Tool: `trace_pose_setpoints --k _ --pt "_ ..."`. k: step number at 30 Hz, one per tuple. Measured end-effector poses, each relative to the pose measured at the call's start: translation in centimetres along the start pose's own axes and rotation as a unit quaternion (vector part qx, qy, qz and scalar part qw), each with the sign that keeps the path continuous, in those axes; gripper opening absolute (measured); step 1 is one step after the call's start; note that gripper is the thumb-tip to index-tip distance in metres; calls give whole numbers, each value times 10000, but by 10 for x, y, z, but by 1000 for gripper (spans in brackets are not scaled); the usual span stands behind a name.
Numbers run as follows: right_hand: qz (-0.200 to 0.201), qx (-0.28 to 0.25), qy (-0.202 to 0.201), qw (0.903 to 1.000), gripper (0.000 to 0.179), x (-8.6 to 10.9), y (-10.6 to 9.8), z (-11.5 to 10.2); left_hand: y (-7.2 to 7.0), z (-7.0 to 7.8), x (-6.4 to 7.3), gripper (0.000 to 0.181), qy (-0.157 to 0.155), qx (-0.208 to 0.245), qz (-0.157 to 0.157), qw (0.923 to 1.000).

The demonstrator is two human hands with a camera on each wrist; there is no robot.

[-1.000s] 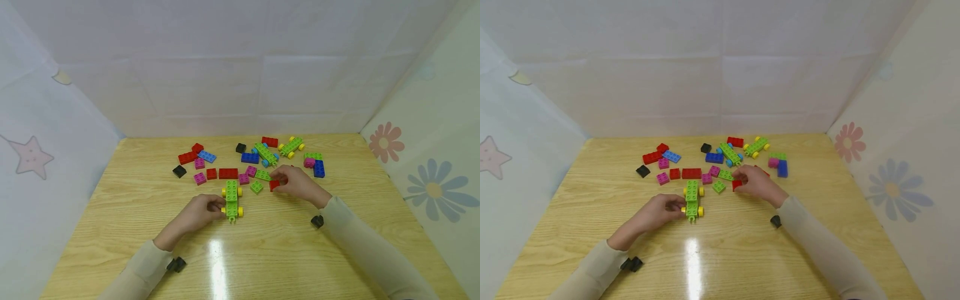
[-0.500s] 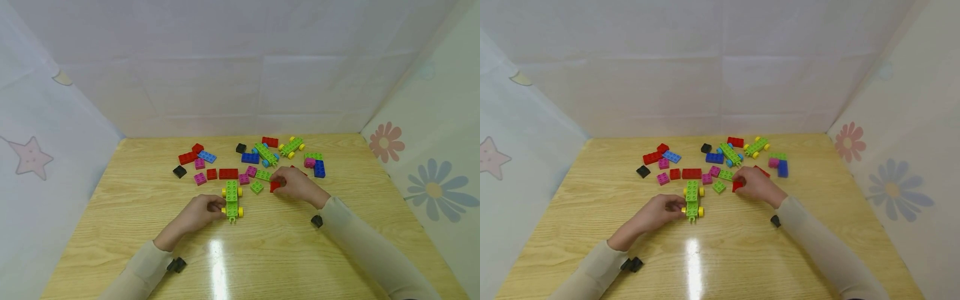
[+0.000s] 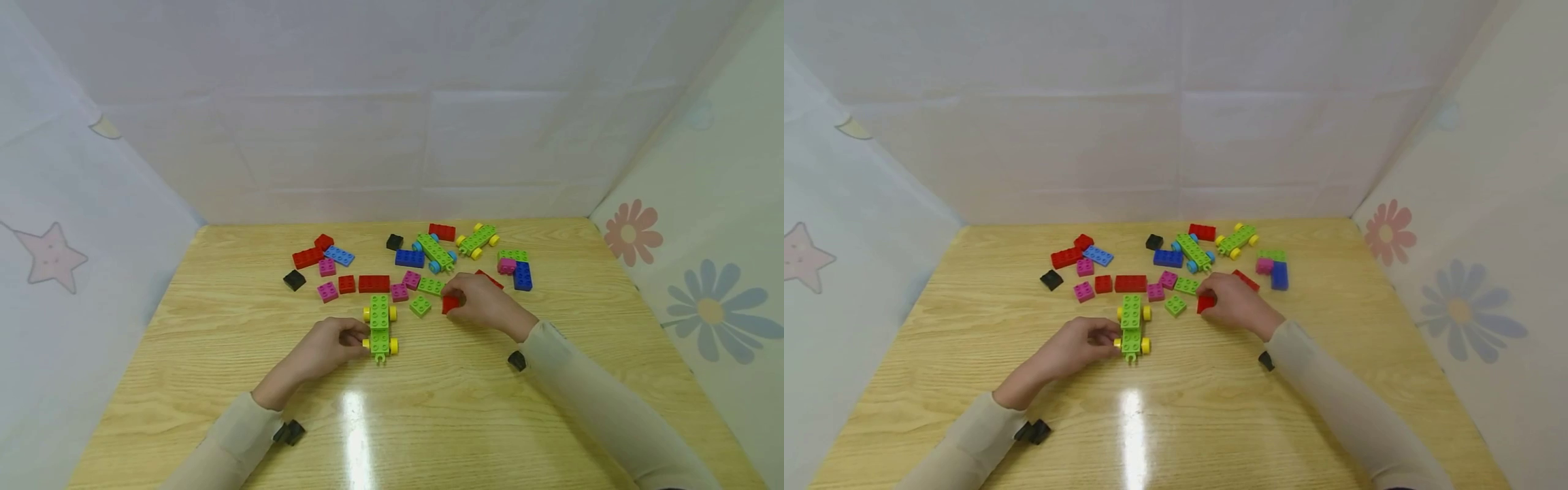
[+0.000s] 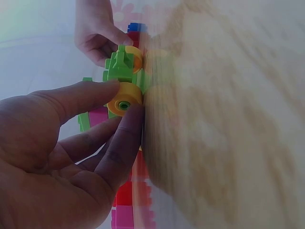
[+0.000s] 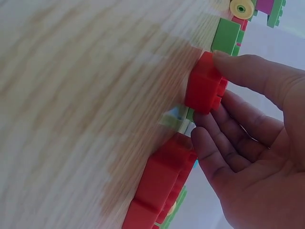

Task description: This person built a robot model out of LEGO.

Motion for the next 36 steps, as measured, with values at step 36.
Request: trace_pose_setpoints --k 36 --pt "256 -816 230 9961 42 -16 -11 -29 1 -2 -1 35 -88 0 -19 10000"
Point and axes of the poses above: each hand's wrist, its own x-axis away from the middle knuckle, its own y-axis out of the palm, z = x × y, the point moved 6 cm from there along -x, towards the middle knuckle, and after that the axes turned 2 degrees about -y, right-handed, at the moved point
